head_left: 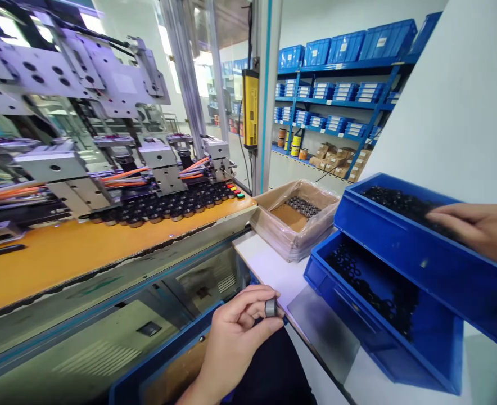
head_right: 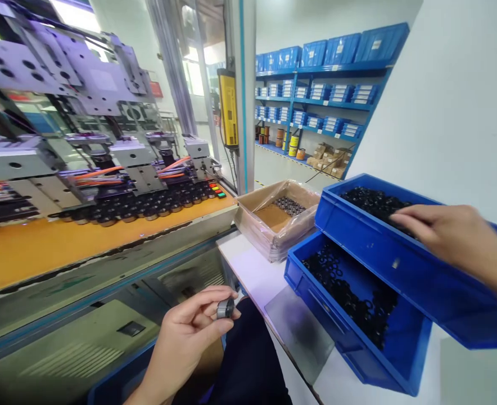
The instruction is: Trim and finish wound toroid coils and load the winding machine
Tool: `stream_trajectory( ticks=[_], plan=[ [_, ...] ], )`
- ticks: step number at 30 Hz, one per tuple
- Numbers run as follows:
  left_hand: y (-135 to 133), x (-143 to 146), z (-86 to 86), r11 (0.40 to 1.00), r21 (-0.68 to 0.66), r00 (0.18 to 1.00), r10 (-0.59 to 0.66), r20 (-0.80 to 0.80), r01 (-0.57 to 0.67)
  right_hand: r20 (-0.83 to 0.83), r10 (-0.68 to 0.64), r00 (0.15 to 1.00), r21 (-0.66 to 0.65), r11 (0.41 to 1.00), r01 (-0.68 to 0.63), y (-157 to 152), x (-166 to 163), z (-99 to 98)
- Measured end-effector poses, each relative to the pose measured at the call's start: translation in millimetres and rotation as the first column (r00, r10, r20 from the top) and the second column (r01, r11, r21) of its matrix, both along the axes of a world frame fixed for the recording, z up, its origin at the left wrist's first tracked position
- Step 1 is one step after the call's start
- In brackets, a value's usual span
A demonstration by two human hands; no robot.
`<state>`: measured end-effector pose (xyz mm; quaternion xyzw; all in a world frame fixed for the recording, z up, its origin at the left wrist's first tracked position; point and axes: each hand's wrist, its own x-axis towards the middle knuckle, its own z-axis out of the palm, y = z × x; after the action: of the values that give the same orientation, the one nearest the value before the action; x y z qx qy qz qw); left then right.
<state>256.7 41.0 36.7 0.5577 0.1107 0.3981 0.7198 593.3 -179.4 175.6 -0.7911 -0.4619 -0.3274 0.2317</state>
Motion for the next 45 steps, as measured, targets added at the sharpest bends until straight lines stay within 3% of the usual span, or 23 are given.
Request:
stream_trajectory(
  ticks=[2, 4, 5, 10, 14, 17, 22, 26, 28, 37, 45],
  plan=[
    [-3.4, 0.7, -0.6, 1.000, 0.021, 1.000, 0.013, -0.012, -0.013, -0.141, 0.208, 0.968, -0.222, 0.946, -0.235, 18.2, -34.5, -7.2],
    [-6.6, -0.6, -2.6, 0.998, 0.042, 0.998, 0.053, -0.036, -0.051, -0.213, 0.504, 0.837, -0.212, 0.813, -0.543, 39.5, -74.3, -23.2],
    [-7.9, -1.9, -3.7, 0.996, 0.057, 0.996, 0.068, -0.057, -0.065, -0.255, 0.585, 0.770, -0.200, 0.747, -0.634, 50.1, -93.1, -33.3],
    [-13.1, -9.8, -2.5, 0.985, 0.156, 0.979, 0.107, -0.175, -0.080, -0.249, 0.833, 0.494, 0.034, 0.517, -0.855, 88.0, -154.1, -81.9],
    [-14.8, -8.1, 3.6, 0.946, 0.312, 0.979, 0.142, -0.145, -0.091, -0.231, 0.893, 0.387, 0.192, 0.431, -0.881, 99.2, -169.1, -104.5],
    [-14.9, -2.7, 0.5, 0.933, 0.353, 0.983, 0.127, -0.130, -0.074, -0.189, 0.903, 0.386, 0.217, 0.422, -0.880, 102.0, -171.6, -113.7],
    [-20.2, 4.9, -16.5, 0.974, 0.223, 0.988, 0.078, -0.136, -0.046, -0.079, 0.879, 0.470, 0.252, 0.474, -0.844, 102.5, -170.5, -120.2],
    [-26.9, 6.2, -18.3, 0.988, 0.093, 0.982, 0.137, -0.133, -0.126, -0.031, 0.902, 0.432, 0.221, 0.427, -0.877, 101.6, -168.0, -119.3],
    [-27.6, 5.1, -16.3, 0.987, 0.090, 0.980, 0.144, -0.138, -0.133, -0.011, 0.900, 0.435, 0.184, 0.429, -0.884, 101.2, -166.5, -119.4],
    [-16.6, -2.5, -13.9, 0.992, 0.112, 0.985, -0.032, -0.167, 0.051, 0.135, 0.854, 0.502, 0.060, 0.499, -0.865, 97.4, -162.6, -121.3],
    [-45.9, 4.7, -2.9, 0.981, -0.132, 0.966, 0.107, -0.235, -0.141, 0.276, 0.826, 0.490, -0.014, 0.514, -0.858, 99.3, -163.8, -118.4]
  ],
)
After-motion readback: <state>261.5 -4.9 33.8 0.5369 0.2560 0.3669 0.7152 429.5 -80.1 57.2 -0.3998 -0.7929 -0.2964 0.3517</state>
